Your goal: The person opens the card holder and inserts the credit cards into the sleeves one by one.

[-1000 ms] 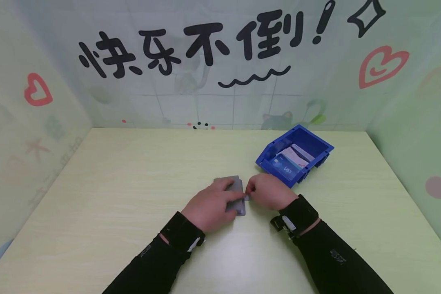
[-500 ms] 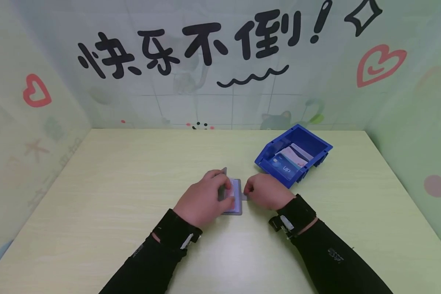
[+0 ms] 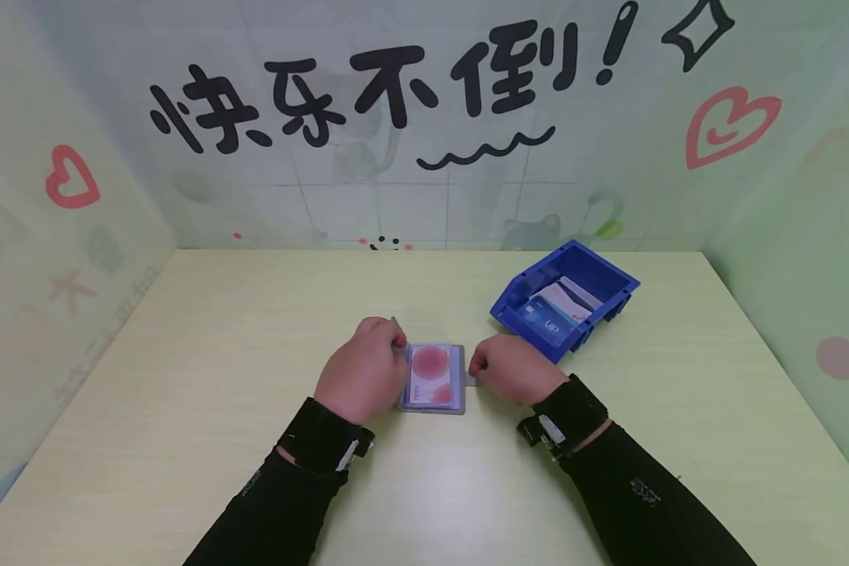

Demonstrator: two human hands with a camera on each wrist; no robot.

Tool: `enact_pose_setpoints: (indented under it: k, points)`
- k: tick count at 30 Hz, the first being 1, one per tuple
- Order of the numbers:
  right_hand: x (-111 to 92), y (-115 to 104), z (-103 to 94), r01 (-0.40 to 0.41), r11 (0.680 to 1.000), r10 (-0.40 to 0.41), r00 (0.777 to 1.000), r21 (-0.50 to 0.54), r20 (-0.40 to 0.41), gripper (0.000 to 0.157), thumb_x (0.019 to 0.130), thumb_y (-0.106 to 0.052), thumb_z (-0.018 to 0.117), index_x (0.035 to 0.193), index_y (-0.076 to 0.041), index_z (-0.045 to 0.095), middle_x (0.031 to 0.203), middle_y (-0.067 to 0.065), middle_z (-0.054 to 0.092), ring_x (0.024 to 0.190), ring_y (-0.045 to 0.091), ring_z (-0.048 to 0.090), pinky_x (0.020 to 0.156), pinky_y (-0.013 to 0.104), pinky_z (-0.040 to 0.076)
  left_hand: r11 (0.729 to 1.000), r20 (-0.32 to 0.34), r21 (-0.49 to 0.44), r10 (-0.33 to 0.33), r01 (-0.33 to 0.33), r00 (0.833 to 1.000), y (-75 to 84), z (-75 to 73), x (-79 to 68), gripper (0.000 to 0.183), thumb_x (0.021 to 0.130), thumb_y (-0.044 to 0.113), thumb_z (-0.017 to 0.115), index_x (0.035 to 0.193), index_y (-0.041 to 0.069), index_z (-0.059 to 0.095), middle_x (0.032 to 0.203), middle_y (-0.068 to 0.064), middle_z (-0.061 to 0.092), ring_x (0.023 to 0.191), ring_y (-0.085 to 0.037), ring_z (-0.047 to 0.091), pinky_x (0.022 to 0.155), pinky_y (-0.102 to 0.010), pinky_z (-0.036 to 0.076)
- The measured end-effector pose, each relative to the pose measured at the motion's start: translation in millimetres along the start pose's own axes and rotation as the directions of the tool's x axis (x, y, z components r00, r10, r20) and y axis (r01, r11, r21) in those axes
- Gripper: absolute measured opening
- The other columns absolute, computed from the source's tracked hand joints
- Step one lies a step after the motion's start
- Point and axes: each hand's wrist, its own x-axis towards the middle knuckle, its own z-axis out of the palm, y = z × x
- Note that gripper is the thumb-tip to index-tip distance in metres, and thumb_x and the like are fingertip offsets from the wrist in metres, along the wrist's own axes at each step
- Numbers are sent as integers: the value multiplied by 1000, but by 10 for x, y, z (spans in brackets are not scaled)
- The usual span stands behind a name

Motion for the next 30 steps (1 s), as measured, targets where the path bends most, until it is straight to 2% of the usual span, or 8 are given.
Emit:
enact_pose_setpoints:
  k: [3, 6, 12, 15, 19, 22, 25, 30]
  points:
    - [1, -2, 3, 1, 1000, -1, 1000, -2, 0, 19, 100, -8, 61, 100, -12, 79, 98, 1, 75, 86, 19, 61, 77, 31, 53, 999, 5, 28, -16, 16, 1000, -16, 3, 0, 21, 100, 17, 63, 114, 5, 73, 142, -18, 60, 98, -26, 71, 86, -42, 63]
    - [-1, 0, 4, 8, 1000, -8, 1000, -7, 1, 19, 100, -8, 61, 100, -11, 79, 97, 1, 74, 85, 19, 60, 75, 30, 52, 998, 18, 61, -32, 31, 999, -24, 11, 3, 27, 99, 21, 66, 118, 4, 75, 148, -21, 56, 113, -35, 69, 95, -49, 61]
    - [-19, -16, -9, 10, 1000, -10, 1000, -3, 1, 19, 99, -7, 61, 100, -11, 79, 96, 1, 74, 84, 19, 61, 74, 31, 52, 988, 62, 152, -49, 39, 997, -53, 77, 31, 42, 93, 34, 74, 124, 7, 76, 164, -25, 39, 150, -49, 37, 117, -68, 39]
    - [-24, -15, -13, 13, 1000, -13, 1000, -1, 2, 18, 99, -7, 61, 100, -11, 79, 96, 1, 74, 83, 19, 61, 74, 31, 53, 982, 77, 182, -58, 44, 995, -63, 119, 42, 48, 91, 40, 76, 127, 9, 76, 168, -26, 31, 157, -50, 24, 122, -70, 29]
    - [-16, -6, -9, 17, 1000, -17, 1000, -4, -2, 18, 99, -6, 61, 99, -10, 79, 96, 1, 75, 83, 19, 60, 74, 30, 52, 974, 87, 221, -61, 40, 994, -46, 141, 37, 53, 90, 45, 77, 127, 8, 77, 171, -27, 25, 160, -51, 15, 126, -70, 21]
    - [-9, 0, -4, 15, 1000, -15, 1000, -4, 0, 18, 100, -6, 61, 99, -10, 79, 96, 2, 74, 83, 19, 60, 72, 30, 52, 969, 114, 245, -65, 35, 991, -32, 158, 29, 56, 91, 50, 74, 126, 6, 77, 171, -27, 26, 160, -50, 15, 127, -68, 19]
    - [-4, -1, -2, 12, 1000, -12, 1000, -8, 1, 19, 100, -6, 61, 100, -10, 79, 96, 2, 74, 83, 19, 60, 72, 30, 52, 968, 145, 250, -53, 15, 988, -21, 199, 25, 66, 90, 58, 73, 126, 3, 76, 168, -27, 33, 159, -48, 24, 128, -64, 22]
    - [0, -11, -5, 12, 1000, -12, 1000, -19, 1, 19, 100, -7, 61, 101, -10, 79, 97, 2, 75, 84, 19, 61, 76, 31, 54, 977, 168, 209, 2, -37, 986, -1, 273, -1, 80, 86, 69, 73, 129, 1, 73, 156, -24, 53, 149, -45, 43, 123, -56, 37]
